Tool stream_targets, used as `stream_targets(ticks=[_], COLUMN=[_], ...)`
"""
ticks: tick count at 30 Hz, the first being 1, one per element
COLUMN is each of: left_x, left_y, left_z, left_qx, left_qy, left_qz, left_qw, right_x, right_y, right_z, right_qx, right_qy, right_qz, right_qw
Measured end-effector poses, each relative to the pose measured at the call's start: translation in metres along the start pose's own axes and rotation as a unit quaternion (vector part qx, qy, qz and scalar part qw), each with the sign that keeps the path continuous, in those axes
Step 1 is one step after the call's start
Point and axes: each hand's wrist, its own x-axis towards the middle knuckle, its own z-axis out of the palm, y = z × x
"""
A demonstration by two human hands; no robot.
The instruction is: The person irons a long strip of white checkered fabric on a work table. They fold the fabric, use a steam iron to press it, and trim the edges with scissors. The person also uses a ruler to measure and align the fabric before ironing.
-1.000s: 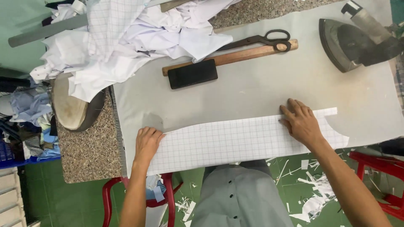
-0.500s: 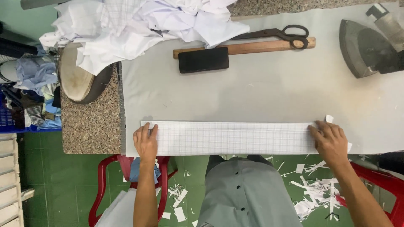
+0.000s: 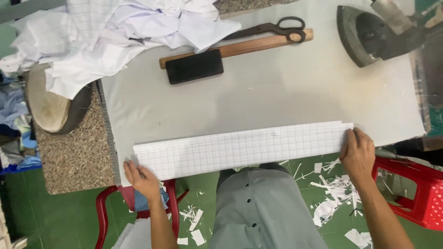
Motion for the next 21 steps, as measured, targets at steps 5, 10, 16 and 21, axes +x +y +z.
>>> stream_targets(ticks=[5, 10, 16, 21], left_x=[0.002, 0.000, -0.001, 0.000], left_y=[0.006, 0.018, 0.056, 0.063], left_z=[-0.003, -0.006, 0.004, 0.016], left_qx=[0.003, 0.115, 0.115, 0.092], left_qy=[-0.013, -0.029, -0.143, -0.300], left_qz=[0.014, 0.050, 0.114, 0.062], left_qw=[1.000, 0.992, 0.976, 0.947], right_x=[0.002, 0.009, 0.005, 0.012], right_y=[-0.003, -0.003, 0.006, 0.004], right_z=[-0.009, -0.016, -0.008, -0.003], right_qx=[0.024, 0.084, 0.049, 0.028], right_qy=[0.015, 0.034, 0.018, -0.069], right_qz=[0.009, 0.015, -0.011, -0.106], right_qw=[1.000, 0.996, 0.999, 0.992])
